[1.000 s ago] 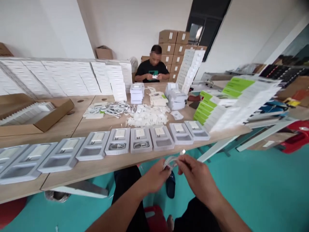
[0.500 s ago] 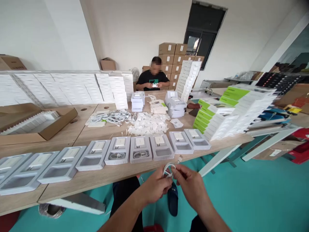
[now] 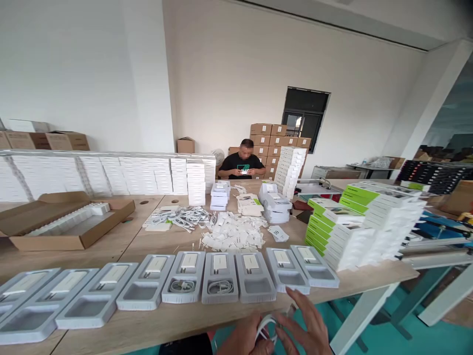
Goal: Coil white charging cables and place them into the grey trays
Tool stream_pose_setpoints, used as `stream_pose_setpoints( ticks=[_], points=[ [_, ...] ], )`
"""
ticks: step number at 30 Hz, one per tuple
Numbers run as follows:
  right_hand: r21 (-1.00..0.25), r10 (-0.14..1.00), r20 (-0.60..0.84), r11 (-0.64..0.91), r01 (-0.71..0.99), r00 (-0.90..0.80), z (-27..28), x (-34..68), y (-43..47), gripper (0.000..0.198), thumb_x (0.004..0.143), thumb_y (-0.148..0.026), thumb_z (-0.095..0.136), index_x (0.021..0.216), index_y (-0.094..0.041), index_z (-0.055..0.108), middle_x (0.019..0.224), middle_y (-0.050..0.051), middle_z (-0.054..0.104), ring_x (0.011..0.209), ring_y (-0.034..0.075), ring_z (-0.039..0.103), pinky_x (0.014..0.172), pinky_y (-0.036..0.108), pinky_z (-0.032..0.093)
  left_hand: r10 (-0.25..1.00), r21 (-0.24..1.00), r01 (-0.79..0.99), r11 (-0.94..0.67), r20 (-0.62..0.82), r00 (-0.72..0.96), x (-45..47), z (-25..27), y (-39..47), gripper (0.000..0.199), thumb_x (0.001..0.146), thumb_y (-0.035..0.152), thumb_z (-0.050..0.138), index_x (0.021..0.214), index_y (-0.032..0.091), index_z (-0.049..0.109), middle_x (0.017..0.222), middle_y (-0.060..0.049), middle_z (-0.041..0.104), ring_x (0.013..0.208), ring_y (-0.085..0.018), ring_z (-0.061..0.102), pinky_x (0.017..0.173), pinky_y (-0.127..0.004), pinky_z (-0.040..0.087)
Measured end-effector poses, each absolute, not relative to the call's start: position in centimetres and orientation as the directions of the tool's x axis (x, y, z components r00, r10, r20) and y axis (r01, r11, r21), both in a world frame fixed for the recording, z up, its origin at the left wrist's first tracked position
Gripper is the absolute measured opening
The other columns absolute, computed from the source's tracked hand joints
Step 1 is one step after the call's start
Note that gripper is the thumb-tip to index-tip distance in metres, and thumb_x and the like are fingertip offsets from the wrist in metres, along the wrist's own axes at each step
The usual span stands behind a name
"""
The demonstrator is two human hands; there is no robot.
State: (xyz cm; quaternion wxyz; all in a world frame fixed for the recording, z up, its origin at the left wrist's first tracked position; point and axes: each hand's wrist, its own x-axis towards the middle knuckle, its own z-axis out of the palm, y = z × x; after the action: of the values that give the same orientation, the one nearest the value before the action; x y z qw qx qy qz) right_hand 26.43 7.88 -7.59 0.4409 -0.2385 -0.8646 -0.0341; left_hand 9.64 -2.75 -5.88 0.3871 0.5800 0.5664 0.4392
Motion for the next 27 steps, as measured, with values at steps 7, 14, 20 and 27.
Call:
stream_pose_setpoints(
  ticks=[7,14,20,27],
  points=[
    [-0.228,0.395,0.514,0.919,0.323,-0.761,-0.8,28.1,7.1,0.032,0.093,-0.029,0.054,0.124,-0.031,0.056,0.100,0.001,0.071,0.097,0.021,0.065,0.099,0.050,0.044,0.994,0.794,0.603,-0.081,0.111,-0.013,9.1,0.4,-4.2,0.026,0.094,0.041,0.046,0.114,0.025,0.053,0.094,-0.005,0.059,0.077,-0.019,0.052,0.070,-0.032,0.036],
    [-0.183,0.245,0.643,0.969,0.165,-0.725,0.3,28.7,6.4,0.030,0.089,-0.018,0.059,0.118,-0.024,0.061,0.105,0.007,0.067,0.102,0.022,0.057,0.085,0.038,0.051,0.943,0.953,-0.142,0.269,-0.231,0.238,8.3,0.4,-2.8,0.042,0.090,0.057,0.046,0.105,0.018,0.053,0.075,-0.001,0.055,0.052,-0.010,0.052,0.042,-0.021,0.025],
    [-0.232,0.367,0.498,0.929,0.287,-0.785,0.4,28.8,6.3,0.033,0.095,-0.022,0.047,0.126,-0.027,0.056,0.111,0.006,0.068,0.099,0.020,0.063,0.079,0.035,0.054,0.989,0.958,0.248,0.144,-0.146,-0.011,7.9,0.6,-2.8,0.034,0.090,0.049,0.053,0.104,0.019,0.053,0.061,0.003,0.057,0.049,-0.010,0.047,0.050,-0.023,0.035],
    [-0.308,0.522,0.490,0.853,0.421,-0.698,-0.3,28.1,6.2,0.022,0.096,-0.027,0.045,0.110,-0.025,0.062,0.095,0.004,0.071,0.085,0.020,0.067,0.074,0.033,0.054,0.994,0.971,0.216,0.106,-0.095,-0.058,9.0,0.9,-3.1,0.024,0.093,0.034,0.044,0.107,0.019,0.057,0.077,-0.001,0.062,0.066,-0.014,0.053,0.059,-0.025,0.037]
  ],
)
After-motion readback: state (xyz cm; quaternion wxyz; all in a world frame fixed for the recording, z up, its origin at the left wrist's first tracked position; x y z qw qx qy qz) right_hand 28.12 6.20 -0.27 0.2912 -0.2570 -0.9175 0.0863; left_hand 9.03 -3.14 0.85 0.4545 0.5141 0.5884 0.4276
